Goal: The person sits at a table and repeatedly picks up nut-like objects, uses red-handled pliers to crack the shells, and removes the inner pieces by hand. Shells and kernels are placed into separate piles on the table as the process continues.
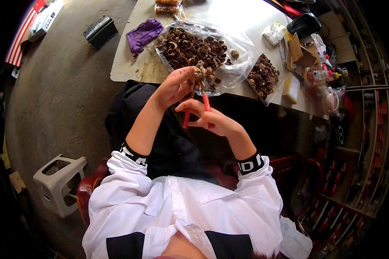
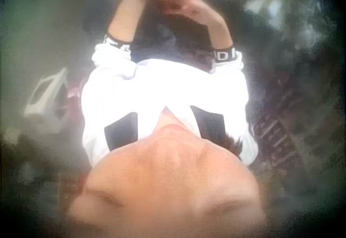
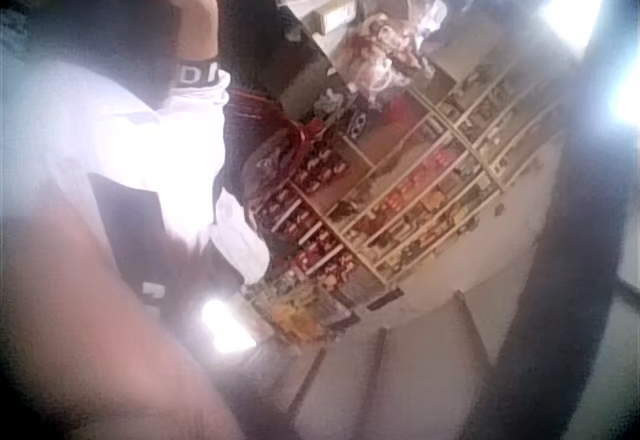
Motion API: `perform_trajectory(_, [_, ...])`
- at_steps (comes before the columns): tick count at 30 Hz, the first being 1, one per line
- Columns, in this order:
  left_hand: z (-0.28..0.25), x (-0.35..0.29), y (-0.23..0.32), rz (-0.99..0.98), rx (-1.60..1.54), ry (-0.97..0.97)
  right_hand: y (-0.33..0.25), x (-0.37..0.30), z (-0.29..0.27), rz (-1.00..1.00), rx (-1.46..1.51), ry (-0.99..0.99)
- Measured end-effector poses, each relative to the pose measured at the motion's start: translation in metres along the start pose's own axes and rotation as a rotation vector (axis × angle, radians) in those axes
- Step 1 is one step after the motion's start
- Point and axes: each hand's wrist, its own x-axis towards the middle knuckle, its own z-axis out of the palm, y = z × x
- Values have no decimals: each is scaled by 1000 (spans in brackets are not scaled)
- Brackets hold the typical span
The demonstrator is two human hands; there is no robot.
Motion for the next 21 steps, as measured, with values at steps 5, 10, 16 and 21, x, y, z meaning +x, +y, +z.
perform_trajectory(5, [2, 0, -1, -43, 3, 1, 6, -7, -8, -15, 170, 22])
perform_trajectory(10, [5, 1, 1, -27, 18, 67, 11, -6, -14, -27, 250, -10])
perform_trajectory(16, [1, 1, 0, -10, 62, 107, 11, -1, -6, 1, 110, 57])
perform_trajectory(21, [-1, 1, -3, -2, 128, 189, 11, 6, 1, 24, 79, 62])
